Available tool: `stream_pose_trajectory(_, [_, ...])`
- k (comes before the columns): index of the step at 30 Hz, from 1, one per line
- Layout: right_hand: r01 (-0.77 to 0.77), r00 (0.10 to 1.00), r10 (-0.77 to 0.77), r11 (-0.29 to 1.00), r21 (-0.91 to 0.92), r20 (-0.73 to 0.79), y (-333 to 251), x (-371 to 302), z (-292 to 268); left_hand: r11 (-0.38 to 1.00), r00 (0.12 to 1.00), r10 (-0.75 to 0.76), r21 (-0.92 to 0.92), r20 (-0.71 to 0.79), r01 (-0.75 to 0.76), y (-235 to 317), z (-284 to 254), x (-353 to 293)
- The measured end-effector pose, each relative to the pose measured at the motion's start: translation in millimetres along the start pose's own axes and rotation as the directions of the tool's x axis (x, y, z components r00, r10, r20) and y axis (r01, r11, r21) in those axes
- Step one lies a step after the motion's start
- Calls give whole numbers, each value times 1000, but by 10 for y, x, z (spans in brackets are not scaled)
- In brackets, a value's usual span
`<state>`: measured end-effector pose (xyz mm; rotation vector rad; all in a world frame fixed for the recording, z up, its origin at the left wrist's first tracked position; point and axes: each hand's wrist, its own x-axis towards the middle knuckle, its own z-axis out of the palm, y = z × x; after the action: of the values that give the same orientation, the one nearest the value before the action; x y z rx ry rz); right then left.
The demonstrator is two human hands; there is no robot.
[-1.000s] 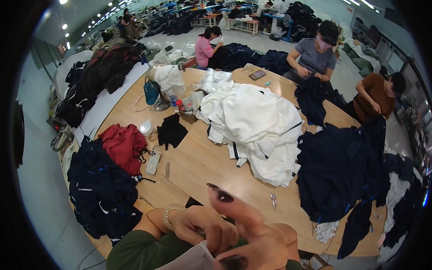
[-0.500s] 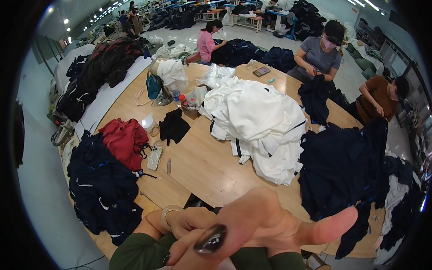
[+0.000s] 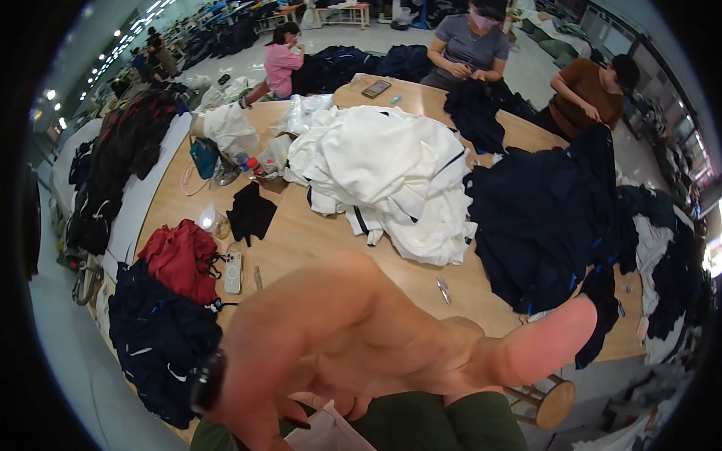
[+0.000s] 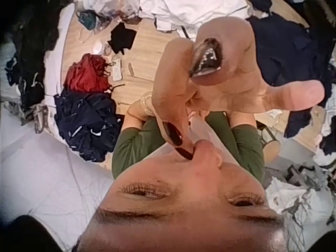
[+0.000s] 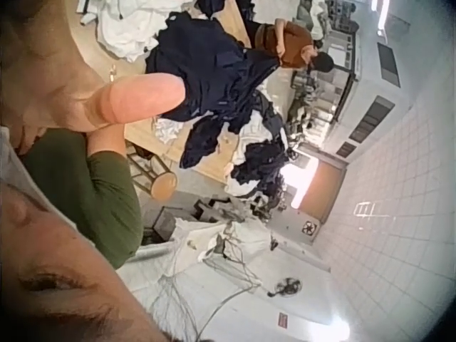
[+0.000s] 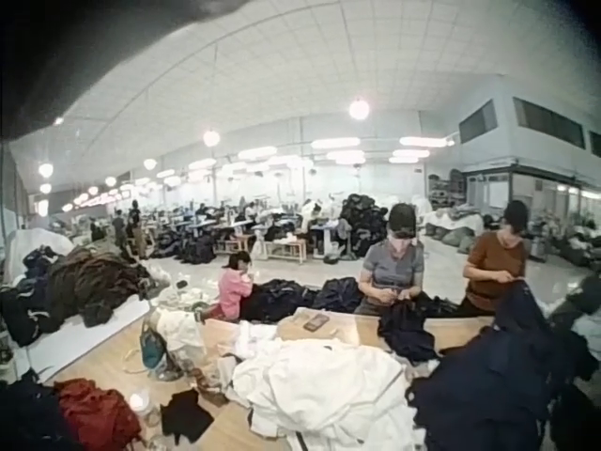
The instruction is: Trimming excess threads from the waistband of white shorts using a pair of thread snips.
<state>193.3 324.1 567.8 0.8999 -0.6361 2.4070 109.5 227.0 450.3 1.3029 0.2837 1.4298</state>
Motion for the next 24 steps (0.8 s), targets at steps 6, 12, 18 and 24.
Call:
stream_pose_trajectory(6, [13, 1000, -15, 990, -141, -18, -50, -55, -57, 998, 998, -56, -15, -36, 55, 65, 42, 81])
stream_pose_trajectory(12, [13, 986, 71, 864, -503, 148, -497, -67, -499, 975, 994, 100, -204, 42, -89, 203, 37, 395])
stream_pose_trajectory(18, [-509, 801, -331, 62, -858, -499, -767, -961, -1242, 968, 988, 130, -228, 83, -108, 219, -20, 412])
stream_pose_trajectory(24, [-854, 267, 428, -311, -418, -864, -527, -3268, -1837, 788, 816, -577, 238, -35, 568, -212, -544, -83])
